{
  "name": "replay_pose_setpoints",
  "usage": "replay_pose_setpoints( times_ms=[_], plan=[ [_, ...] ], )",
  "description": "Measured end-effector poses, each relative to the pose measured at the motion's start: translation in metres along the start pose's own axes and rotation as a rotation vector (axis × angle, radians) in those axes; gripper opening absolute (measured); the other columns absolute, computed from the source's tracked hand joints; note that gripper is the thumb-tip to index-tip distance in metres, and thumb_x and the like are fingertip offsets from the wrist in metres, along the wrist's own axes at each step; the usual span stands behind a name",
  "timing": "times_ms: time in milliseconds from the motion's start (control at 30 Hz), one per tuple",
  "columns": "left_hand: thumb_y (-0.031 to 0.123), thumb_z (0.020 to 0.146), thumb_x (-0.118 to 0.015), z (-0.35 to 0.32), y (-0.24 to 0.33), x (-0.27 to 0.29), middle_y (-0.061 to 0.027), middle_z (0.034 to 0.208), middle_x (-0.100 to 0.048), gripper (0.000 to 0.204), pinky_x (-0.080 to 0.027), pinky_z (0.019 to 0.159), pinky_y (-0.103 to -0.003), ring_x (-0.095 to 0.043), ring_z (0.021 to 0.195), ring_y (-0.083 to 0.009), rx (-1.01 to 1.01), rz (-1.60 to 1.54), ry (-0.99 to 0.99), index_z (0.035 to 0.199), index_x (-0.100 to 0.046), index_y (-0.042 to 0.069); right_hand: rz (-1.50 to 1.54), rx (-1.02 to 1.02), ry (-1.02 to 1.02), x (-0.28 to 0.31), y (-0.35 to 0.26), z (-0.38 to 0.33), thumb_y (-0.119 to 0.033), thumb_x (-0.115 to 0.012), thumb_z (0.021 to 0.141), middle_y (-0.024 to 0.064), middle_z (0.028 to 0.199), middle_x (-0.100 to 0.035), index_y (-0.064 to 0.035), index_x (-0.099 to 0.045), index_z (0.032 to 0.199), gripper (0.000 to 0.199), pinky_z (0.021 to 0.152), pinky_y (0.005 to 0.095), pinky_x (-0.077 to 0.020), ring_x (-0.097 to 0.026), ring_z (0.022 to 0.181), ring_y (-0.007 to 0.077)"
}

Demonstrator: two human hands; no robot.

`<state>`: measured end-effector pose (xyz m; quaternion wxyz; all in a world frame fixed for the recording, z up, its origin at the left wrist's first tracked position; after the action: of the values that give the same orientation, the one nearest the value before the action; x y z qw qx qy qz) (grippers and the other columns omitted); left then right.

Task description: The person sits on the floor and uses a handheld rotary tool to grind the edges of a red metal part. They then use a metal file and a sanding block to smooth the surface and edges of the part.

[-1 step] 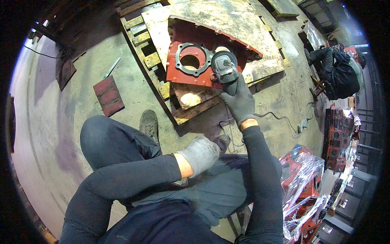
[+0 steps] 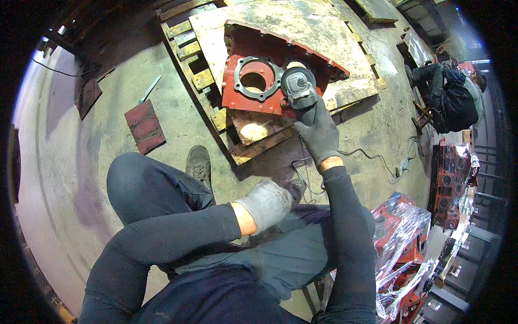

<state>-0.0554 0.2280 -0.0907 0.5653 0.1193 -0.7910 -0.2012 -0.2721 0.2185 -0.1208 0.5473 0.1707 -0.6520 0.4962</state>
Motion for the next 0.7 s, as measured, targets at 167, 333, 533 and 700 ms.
replay_pose_setpoints(
  times_ms=[167, 333, 533, 700],
  plan=[
    [0.013, 0.089, -0.066, -0.008, -0.003, -0.003, -0.0088, 0.087, -0.078, 0.015, -0.055, 0.063, -0.042, -0.077, 0.080, -0.0252, 0.017, -0.001, 0.076, 0.095, -0.079, 0.009, 0.004, 0.019, -0.004, 0.000, -0.003, 0.001, -0.028, -0.082, 0.078, 0.0240, 0.133, -0.066, -0.0105, -0.045, 0.154, 0.086, 0.098, 0.0510, -0.0550, -0.067, 0.117, 0.0445],
    [0.014, 0.088, -0.065, -0.004, -0.001, -0.014, -0.0089, 0.086, -0.077, 0.016, -0.055, 0.062, -0.043, -0.076, 0.076, -0.0260, 0.044, -0.007, 0.174, 0.095, -0.079, 0.009, -0.021, 0.045, -0.088, -0.003, -0.009, -0.010, -0.027, -0.082, 0.078, 0.0241, 0.133, -0.066, -0.0110, -0.041, 0.157, 0.090, 0.094, 0.0510, -0.0569, -0.068, 0.116, 0.0444],
    [0.021, 0.093, -0.066, 0.004, -0.001, -0.014, -0.0081, 0.109, -0.078, 0.024, -0.056, 0.065, -0.050, -0.075, 0.097, -0.0284, 0.092, -0.075, -0.007, 0.109, -0.084, 0.016, -0.034, 0.121, -0.100, -0.013, -0.005, -0.021, -0.025, -0.083, 0.076, 0.0245, 0.133, -0.065, -0.0108, -0.038, 0.159, 0.096, 0.093, 0.0501, -0.0587, -0.070, 0.113, 0.0440],
    [0.013, 0.092, -0.061, 0.003, -0.001, -0.017, -0.0093, 0.080, -0.075, 0.035, -0.049, 0.059, -0.045, -0.073, 0.068, -0.0278, 0.019, 0.025, 0.048, 0.125, -0.066, 0.002, -0.032, 0.166, -0.114, -0.018, -0.010, -0.027, -0.025, -0.085, 0.076, 0.0245, 0.134, -0.065, -0.0102, -0.037, 0.160, 0.098, 0.094, 0.0490, -0.0587, -0.069, 0.115, 0.0435]
  ],
)
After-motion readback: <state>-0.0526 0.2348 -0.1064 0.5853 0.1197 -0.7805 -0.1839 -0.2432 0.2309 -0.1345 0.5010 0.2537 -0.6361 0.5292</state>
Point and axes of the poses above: each hand's wrist, its own z-axis towards the middle knuckle, its own x-axis out of the back of the hand, y = z × x, the point moved 2 cm from there along z, towards the middle knuckle
